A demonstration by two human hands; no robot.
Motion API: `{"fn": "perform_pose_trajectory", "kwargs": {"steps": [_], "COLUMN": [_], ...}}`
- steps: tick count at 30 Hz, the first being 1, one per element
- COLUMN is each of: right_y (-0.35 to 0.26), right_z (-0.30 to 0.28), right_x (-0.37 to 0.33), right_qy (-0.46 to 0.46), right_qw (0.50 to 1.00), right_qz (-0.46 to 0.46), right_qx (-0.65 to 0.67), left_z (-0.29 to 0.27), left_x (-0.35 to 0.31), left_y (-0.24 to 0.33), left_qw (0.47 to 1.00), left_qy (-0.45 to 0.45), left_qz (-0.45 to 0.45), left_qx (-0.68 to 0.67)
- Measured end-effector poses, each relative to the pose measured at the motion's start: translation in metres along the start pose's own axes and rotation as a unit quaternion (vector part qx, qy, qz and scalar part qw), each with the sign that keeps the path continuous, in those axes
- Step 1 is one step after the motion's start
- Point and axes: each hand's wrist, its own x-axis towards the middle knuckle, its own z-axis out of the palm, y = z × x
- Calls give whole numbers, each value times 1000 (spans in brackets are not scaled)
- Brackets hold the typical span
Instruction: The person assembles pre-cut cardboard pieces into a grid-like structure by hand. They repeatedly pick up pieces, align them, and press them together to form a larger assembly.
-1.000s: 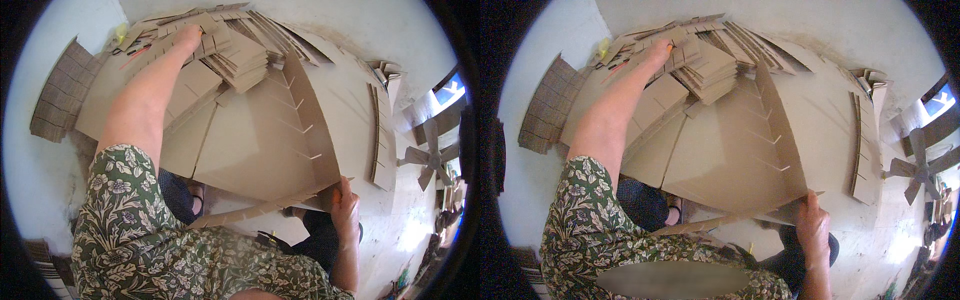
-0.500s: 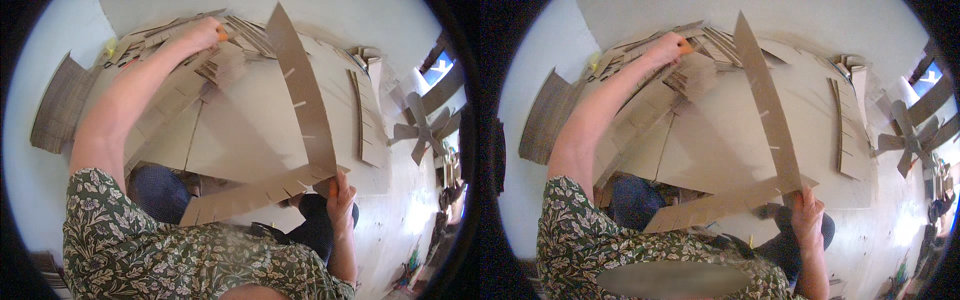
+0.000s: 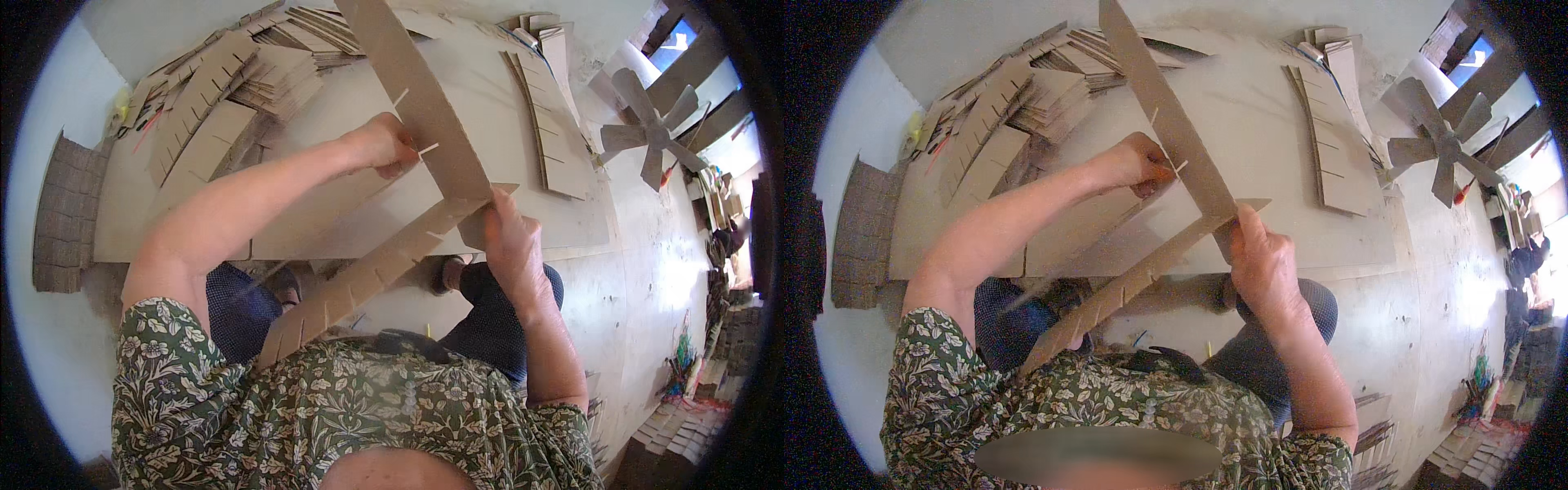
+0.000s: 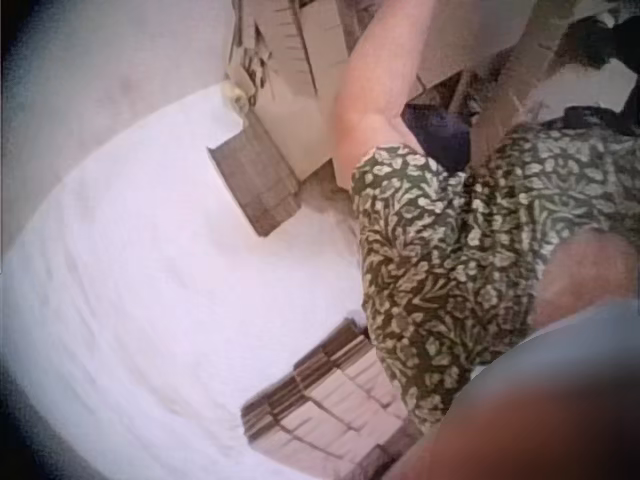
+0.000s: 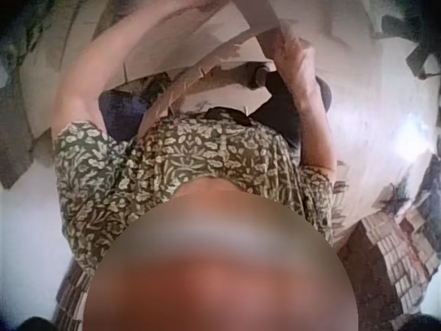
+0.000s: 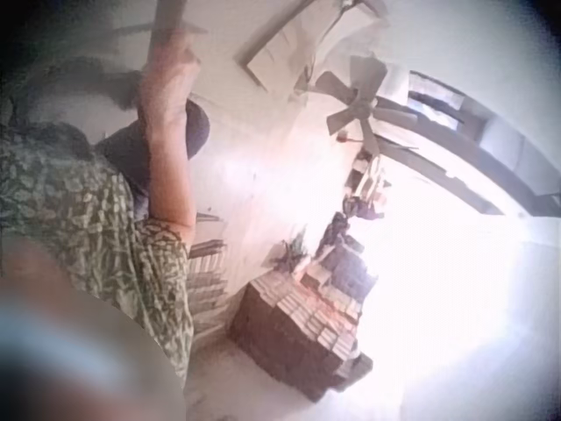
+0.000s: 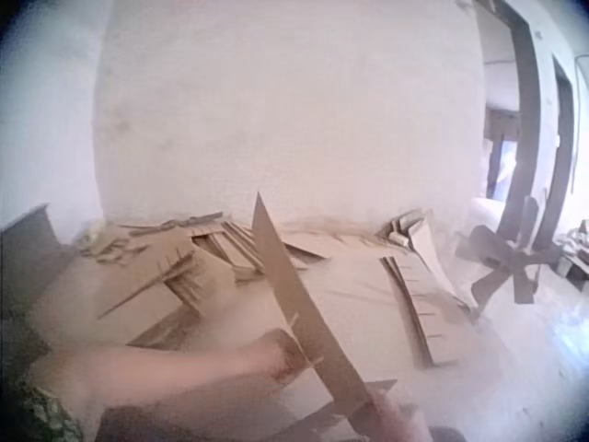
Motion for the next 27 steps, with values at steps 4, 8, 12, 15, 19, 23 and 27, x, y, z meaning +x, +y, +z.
{"fn": "perform_pose_trajectory", "kwargs": {"steps": [4, 8, 12, 15, 19, 23, 27], "right_y": [9, 7, 2, -3, -9, -8, 14], "right_z": [4, 2, -3, -4, -9, -6, 6], "right_x": [-9, -5, -2, 1, 3, 5, 0], "right_qy": [0, -25, -46, -55, -76, -180, -179], "right_qw": [1000, 999, 998, 997, 996, 976, 980], "right_qz": [1, 21, 36, 45, 47, 114, 65], "right_qx": [9, -8, 4, 3, -13, -38, -64], "left_z": [6, 11, 12, 15, 16, 13, 5], "left_x": [-2, -3, -3, -2, -2, -9, -12], "left_y": [4, 9, 7, 2, -3, 6, 8], "left_qw": [999, 1000, 999, 999, 997, 999, 999], "left_qy": [21, 1, 35, 40, 64, 11, 9], "left_qz": [-29, -10, -26, -12, 17, 50, 21], "left_qx": [-18, -6, 6, 28, 36, 6, -46]}}
